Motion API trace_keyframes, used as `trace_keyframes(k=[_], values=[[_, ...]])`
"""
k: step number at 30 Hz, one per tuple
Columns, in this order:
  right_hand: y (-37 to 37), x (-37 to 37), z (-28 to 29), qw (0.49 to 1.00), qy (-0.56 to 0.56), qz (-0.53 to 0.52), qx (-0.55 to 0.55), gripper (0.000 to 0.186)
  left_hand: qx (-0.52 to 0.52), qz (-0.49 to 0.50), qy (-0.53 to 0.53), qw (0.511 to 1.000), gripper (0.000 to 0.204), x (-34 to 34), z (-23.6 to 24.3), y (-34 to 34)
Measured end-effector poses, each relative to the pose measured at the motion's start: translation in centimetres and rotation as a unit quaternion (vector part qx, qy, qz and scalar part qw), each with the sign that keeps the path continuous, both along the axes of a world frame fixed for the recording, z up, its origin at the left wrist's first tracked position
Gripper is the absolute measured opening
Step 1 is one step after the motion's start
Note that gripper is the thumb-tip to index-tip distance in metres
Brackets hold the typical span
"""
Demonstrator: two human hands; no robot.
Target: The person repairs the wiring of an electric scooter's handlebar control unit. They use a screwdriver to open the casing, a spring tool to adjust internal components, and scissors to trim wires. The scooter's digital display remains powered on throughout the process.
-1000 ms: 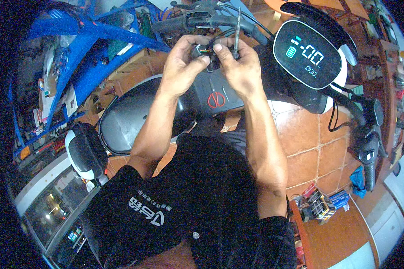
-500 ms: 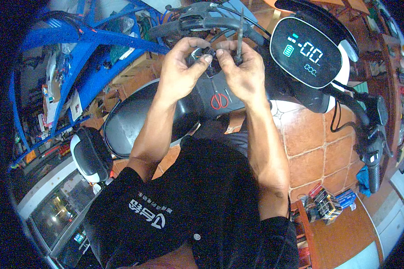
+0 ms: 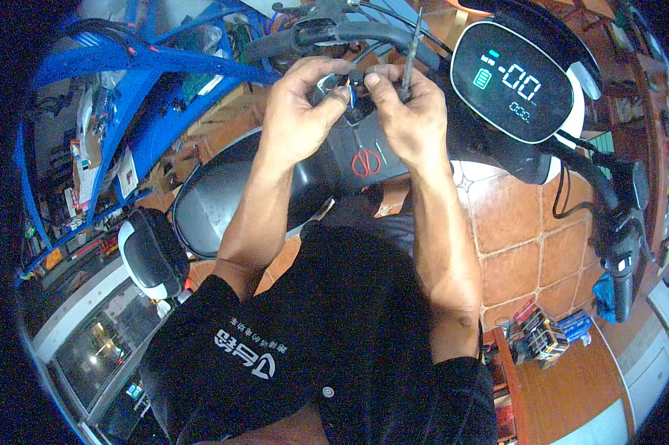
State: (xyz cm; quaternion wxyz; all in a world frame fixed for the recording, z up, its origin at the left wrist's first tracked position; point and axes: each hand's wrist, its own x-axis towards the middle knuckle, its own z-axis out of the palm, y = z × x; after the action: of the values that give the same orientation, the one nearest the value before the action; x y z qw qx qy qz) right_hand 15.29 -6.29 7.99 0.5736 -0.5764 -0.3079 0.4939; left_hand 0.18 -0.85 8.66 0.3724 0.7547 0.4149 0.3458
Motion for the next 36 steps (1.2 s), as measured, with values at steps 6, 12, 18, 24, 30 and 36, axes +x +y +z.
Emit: trace_keyframes(k=[6, 12, 18, 24, 30, 36], values=[[0.3, -0.1, 0.4, 1.0, -0.01, -0.009, 0.013, 0.015, -0.158, -0.006, -0.097, 0.983, 0.025, 0.2, 0.2, -0.1], [0.8, -0.2, 0.9, 0.999, -0.043, -0.014, 0.029, 0.014, -0.286, 0.014, -0.154, 0.946, 0.023, 0.4, 0.4, -0.1], [1.1, -0.2, 1.4, 0.999, -0.025, 0.001, 0.021, 0.013, -0.327, 0.025, -0.205, 0.922, 0.02, 0.6, 0.1, 0.1], [1.0, 0.2, 1.4, 0.999, -0.009, 0.023, 0.032, 0.012, -0.35, 0.04, -0.216, 0.911, 0.02, 0.7, 0.5, 0.1], [1.0, 0.2, 1.6, 0.998, -0.065, 0.025, 0.007, 0.013, -0.372, 0.05, -0.22, 0.9, 0.018, 0.9, 0.8, 0.2], [1.2, 0.0, 1.3, 0.998, -0.068, 0.015, 0.011, 0.013, -0.322, 0.003, -0.237, 0.916, 0.017, 0.6, -0.1, 0.4]])
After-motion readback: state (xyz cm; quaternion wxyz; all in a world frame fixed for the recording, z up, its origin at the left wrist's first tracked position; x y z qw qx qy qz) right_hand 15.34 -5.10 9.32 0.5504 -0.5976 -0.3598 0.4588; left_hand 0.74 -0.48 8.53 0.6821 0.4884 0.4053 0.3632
